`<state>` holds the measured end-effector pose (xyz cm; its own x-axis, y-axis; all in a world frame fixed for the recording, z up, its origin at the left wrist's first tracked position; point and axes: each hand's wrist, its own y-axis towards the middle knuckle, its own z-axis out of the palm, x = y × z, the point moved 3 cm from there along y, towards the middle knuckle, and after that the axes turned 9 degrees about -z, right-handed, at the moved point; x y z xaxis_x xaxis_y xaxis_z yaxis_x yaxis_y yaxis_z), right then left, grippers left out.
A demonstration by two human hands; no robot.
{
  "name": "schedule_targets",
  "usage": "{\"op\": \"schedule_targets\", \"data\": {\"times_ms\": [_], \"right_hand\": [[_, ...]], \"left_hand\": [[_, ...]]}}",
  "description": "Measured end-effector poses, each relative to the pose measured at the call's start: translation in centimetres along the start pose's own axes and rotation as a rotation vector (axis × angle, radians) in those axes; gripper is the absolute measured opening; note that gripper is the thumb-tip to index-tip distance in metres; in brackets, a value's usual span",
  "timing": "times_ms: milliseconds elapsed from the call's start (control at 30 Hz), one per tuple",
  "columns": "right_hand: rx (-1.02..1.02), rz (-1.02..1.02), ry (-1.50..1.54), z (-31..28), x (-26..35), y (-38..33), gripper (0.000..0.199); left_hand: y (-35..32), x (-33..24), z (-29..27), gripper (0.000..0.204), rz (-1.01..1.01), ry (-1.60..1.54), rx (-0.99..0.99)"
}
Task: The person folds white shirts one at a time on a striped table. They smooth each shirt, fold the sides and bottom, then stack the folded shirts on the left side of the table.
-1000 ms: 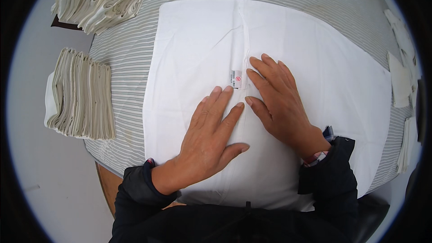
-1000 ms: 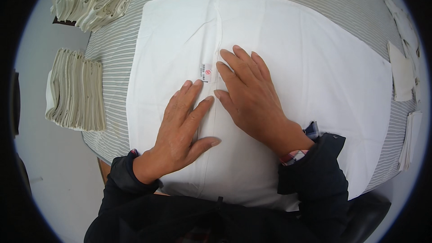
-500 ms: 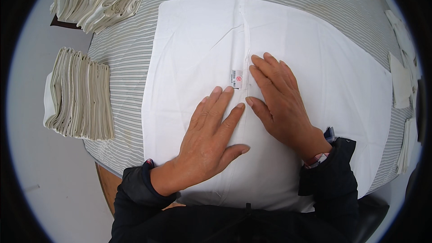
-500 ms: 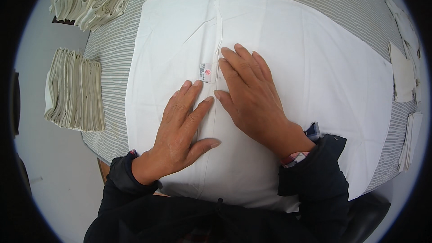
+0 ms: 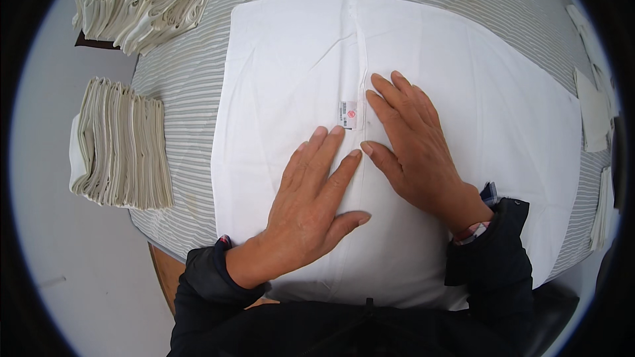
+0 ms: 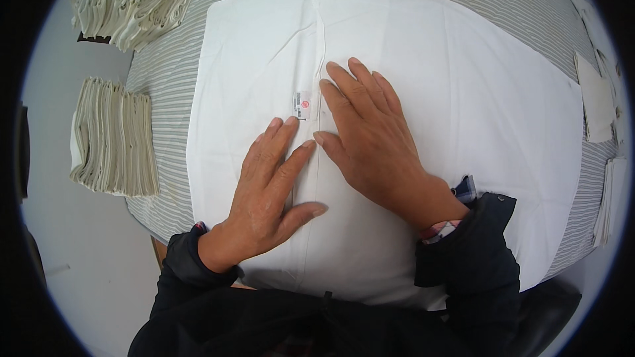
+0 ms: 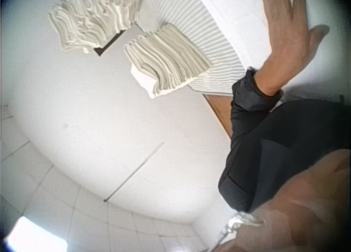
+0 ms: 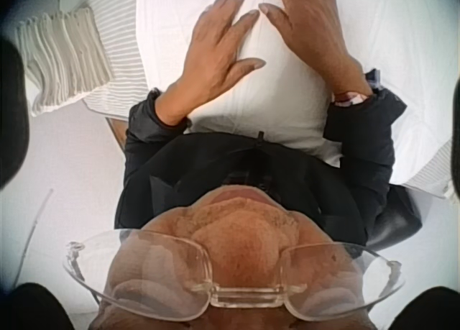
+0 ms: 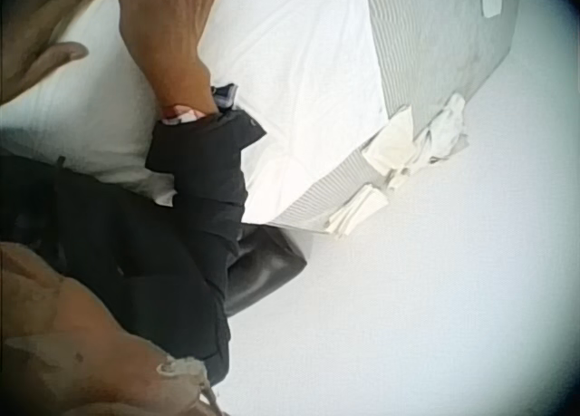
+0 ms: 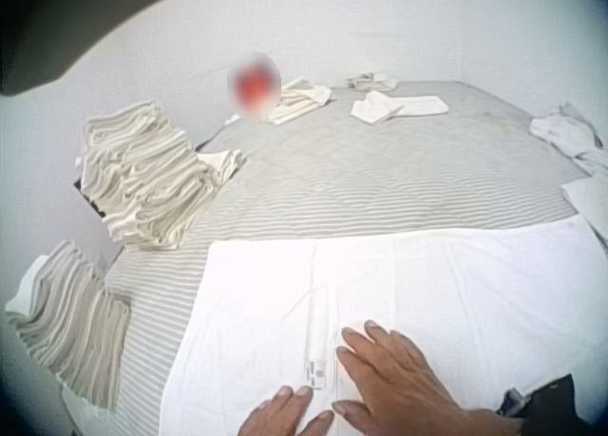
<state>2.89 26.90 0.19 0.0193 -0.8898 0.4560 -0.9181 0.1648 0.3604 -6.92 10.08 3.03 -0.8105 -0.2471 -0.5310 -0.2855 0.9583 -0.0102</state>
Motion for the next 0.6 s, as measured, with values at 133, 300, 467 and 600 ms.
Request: {"op": "schedule_targets", "data": {"times_ms": [133,300,467,600], "right_hand": [[-0.032,0.021,0.025,0.00,-0.10,0.00,0.059],[-0.005,0.012,-0.019,0.09,0.02,0.00,0.056],[0.003,0.017,-0.025,0.08,0.06,0.05,0.057],[0.004,0.023,-0.016,0.00,0.01,-0.03,0.057]], "left_hand": [[0.06,0.01,-0.07,0.079,0.006,-0.001,-0.004],[0.14,0.08,-0.03,0.078,-0.002,-0.008,-0.003],[0.27,0.34,-0.04,0.075,-0.003,-0.032,-0.027],[0.35,0.49,-0.03,0.071,0.013,-0.054,-0.071]]}}
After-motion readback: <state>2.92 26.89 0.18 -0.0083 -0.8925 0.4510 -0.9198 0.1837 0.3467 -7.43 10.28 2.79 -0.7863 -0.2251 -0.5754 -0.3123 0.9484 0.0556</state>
